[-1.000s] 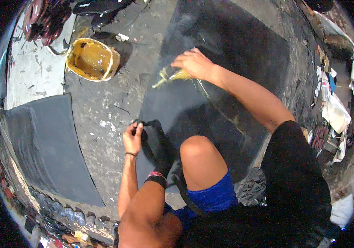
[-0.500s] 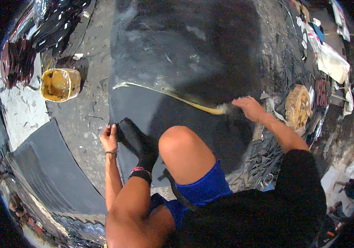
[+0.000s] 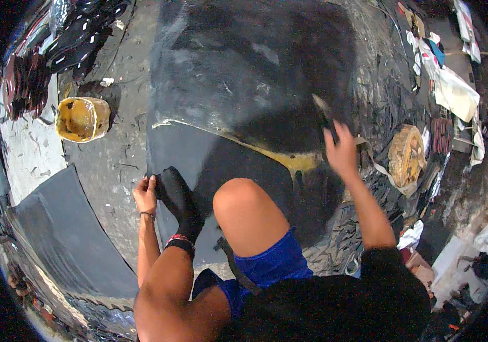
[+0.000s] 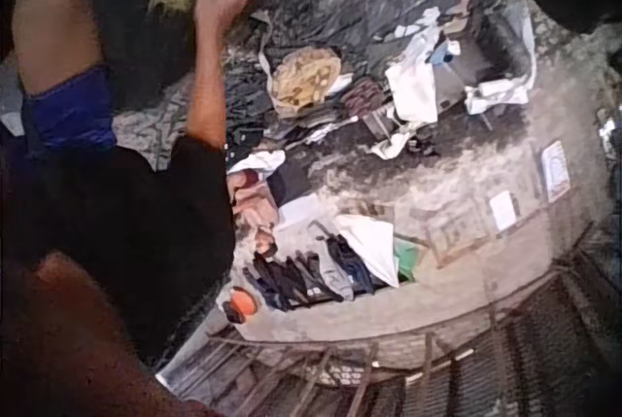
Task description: The person pours yellow glue from a container onto a black rubber mat and spreads it evenly using a small scraper. The person then lifts and repositions the mat before continuing to apply more glue to another section.
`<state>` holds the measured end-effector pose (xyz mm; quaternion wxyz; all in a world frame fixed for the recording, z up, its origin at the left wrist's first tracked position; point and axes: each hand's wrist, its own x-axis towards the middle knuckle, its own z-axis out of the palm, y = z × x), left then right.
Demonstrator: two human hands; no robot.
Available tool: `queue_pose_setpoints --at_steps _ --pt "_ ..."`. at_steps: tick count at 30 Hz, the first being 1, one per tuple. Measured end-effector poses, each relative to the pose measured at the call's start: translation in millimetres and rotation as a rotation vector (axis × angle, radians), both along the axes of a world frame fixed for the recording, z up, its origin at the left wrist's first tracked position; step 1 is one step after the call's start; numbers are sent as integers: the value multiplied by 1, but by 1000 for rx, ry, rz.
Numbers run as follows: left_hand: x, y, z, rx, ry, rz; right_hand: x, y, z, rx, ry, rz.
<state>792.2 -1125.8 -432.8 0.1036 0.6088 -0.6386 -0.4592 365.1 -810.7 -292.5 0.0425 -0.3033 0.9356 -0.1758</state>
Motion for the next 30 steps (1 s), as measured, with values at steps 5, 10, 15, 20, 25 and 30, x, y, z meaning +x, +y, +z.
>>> queue_pose_setpoints --at_steps 5,10,15,20,25,30 --pt "-17 8 -1 -137 -51 -59 -63 -183 -62 375 -9 126" --pt "-8 13 -7 -17 34 58 73 -185 -91 325 125 501" --pt "-11 10 -4 -80 -26 -2 152 -137 -93 297 34 805" --pt "-9 11 8 -94 -61 10 105 -184 -53 -28 -715 511" --pt "-10 11 8 30 -39 61 16 -311 -24 -447 -1050 198" --pt "-20 15 18 -81 -17 51 -48 -431 -66 -70 -289 361"
